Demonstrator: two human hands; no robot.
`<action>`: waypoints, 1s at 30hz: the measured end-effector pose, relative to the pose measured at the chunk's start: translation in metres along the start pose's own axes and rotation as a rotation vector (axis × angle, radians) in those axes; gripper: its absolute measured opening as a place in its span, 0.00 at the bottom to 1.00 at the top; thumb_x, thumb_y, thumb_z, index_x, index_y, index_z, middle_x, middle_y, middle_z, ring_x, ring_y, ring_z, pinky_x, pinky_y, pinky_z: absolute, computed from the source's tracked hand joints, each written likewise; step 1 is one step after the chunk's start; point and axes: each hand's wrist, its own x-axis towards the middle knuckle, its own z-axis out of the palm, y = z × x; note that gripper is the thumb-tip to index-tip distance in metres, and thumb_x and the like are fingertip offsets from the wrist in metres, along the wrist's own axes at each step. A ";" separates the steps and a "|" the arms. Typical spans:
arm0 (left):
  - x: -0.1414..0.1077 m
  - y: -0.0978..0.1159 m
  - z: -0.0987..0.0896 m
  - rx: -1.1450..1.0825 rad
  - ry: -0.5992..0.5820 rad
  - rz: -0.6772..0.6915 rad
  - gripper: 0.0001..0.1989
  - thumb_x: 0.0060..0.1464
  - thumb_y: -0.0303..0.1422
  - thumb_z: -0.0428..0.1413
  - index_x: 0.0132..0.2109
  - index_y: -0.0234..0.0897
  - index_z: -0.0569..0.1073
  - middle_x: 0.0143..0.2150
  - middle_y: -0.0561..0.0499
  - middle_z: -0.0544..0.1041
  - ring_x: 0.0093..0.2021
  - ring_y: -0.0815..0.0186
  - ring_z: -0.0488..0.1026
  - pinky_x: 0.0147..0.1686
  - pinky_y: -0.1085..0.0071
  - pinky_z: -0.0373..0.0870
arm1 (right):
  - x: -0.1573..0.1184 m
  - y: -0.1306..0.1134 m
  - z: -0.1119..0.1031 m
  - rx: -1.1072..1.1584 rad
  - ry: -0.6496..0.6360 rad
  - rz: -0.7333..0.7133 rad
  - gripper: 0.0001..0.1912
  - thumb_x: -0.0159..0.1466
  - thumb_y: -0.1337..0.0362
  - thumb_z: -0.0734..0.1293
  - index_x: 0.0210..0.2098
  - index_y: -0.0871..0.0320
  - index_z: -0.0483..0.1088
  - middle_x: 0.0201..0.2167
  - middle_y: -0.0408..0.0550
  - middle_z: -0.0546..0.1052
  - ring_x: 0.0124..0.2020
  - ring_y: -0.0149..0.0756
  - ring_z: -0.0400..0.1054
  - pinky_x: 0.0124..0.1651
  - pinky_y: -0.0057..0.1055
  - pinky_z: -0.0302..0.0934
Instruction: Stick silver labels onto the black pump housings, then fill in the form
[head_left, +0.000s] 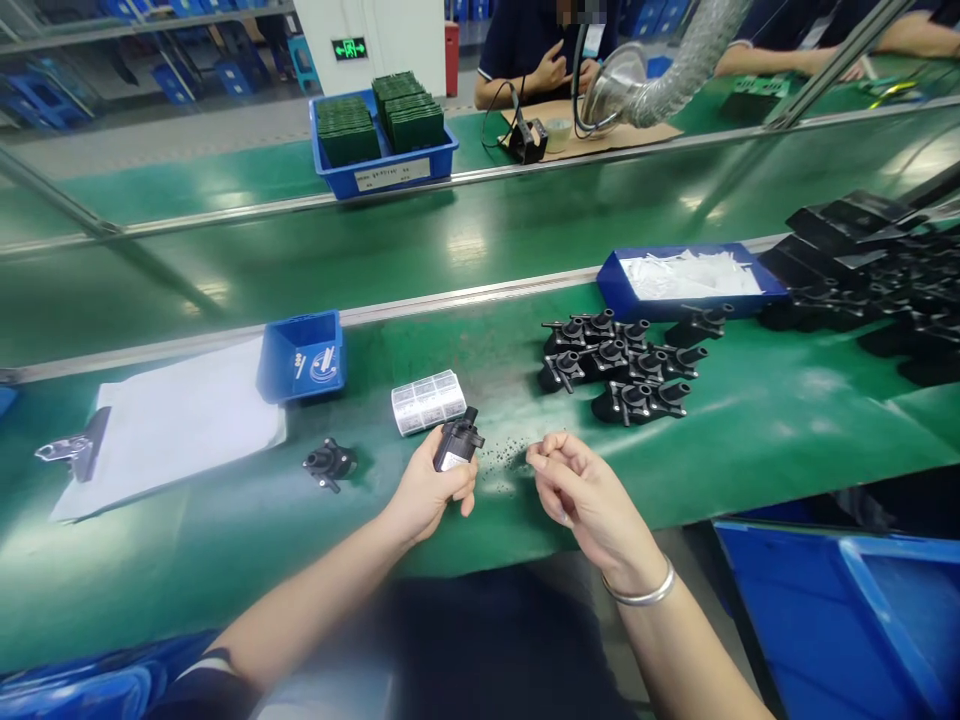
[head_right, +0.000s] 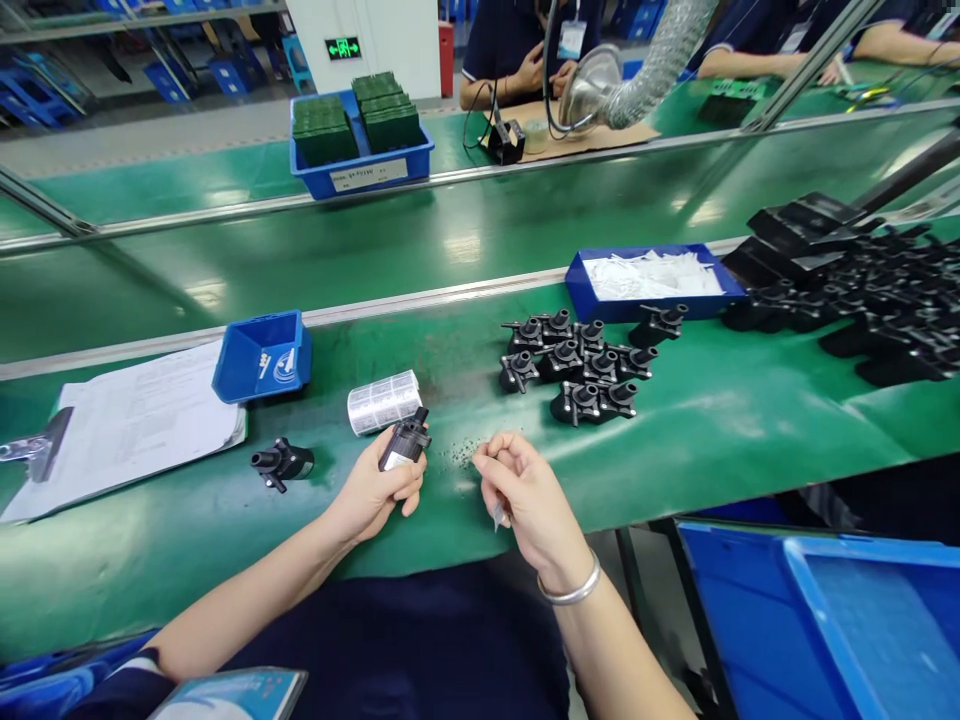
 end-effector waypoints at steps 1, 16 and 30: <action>0.000 0.000 0.000 0.002 0.014 -0.002 0.24 0.47 0.29 0.63 0.50 0.36 0.63 0.26 0.59 0.66 0.18 0.78 0.56 0.16 0.77 0.63 | 0.000 0.001 -0.001 0.003 -0.017 0.009 0.12 0.60 0.60 0.71 0.33 0.56 0.63 0.25 0.38 0.68 0.13 0.20 0.51 0.14 0.22 0.41; -0.008 -0.001 -0.002 -0.081 -0.192 0.018 0.21 0.52 0.36 0.62 0.49 0.36 0.64 0.31 0.55 0.71 0.17 0.77 0.63 0.18 0.75 0.69 | -0.004 0.011 0.033 -0.239 -0.240 0.035 0.20 0.63 0.46 0.66 0.32 0.55 0.58 0.17 0.34 0.66 0.11 0.23 0.53 0.11 0.19 0.42; -0.050 0.018 -0.017 -0.047 -0.051 0.130 0.13 0.62 0.39 0.52 0.46 0.33 0.67 0.37 0.46 0.74 0.34 0.65 0.75 0.38 0.67 0.70 | -0.015 0.005 0.009 -0.313 -0.191 0.027 0.19 0.66 0.48 0.64 0.31 0.57 0.61 0.24 0.38 0.66 0.13 0.19 0.52 0.12 0.18 0.43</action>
